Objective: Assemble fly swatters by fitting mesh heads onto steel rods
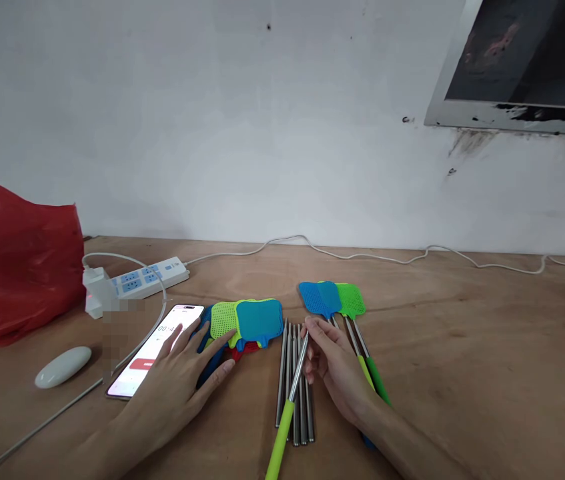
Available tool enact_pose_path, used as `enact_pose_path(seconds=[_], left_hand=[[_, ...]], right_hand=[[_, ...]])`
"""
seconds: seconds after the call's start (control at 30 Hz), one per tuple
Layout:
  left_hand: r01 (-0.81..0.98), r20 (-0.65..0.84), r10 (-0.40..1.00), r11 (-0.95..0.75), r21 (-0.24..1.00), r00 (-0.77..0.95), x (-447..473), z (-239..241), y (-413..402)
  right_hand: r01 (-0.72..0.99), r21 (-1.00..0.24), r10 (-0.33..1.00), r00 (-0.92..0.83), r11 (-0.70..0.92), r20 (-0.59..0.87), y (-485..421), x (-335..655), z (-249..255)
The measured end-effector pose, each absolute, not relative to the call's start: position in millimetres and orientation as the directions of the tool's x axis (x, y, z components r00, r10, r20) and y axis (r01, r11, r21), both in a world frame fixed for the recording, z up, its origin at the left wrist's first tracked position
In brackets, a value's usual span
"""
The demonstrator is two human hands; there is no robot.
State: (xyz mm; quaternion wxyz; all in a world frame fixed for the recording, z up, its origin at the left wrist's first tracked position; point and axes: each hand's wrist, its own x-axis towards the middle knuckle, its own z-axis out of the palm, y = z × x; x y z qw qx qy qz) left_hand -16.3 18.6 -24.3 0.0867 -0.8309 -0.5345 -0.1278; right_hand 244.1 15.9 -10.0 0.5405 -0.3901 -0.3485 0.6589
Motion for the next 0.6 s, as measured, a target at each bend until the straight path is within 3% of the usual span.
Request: enact_pose_path(seconds=[0.2, 0.37, 0.47, 0.6], left_hand=[[0.907, 0.288, 0.876, -0.417, 0.054, 0.386, -15.8, -21.2, 19.6], [0.893, 0.358, 0.861, -0.43, 0.131, 0.362, -15.5, -22.5, 20.7], [0.871, 0.407, 0.865, -0.416, 0.26, 0.292, -15.8, -21.6, 21.2], [0.76, 0.419, 0.895, -0.379, 0.528, 0.155, -17.6, -15.9, 21.6]], right_hand=[[-0.423, -0.891, 0.985, -0.104, -0.167, -0.136, 16.6, 242.8, -8.6], [-0.413, -0.892, 0.983, -0.107, -0.182, -0.151, 16.2, 243.0, -8.1], [-0.411, -0.893, 0.982, -0.114, -0.183, -0.149, 16.2, 243.3, -8.1], [-0.402, -0.895, 0.981, -0.111, -0.193, -0.162, 15.3, 242.8, -7.6]])
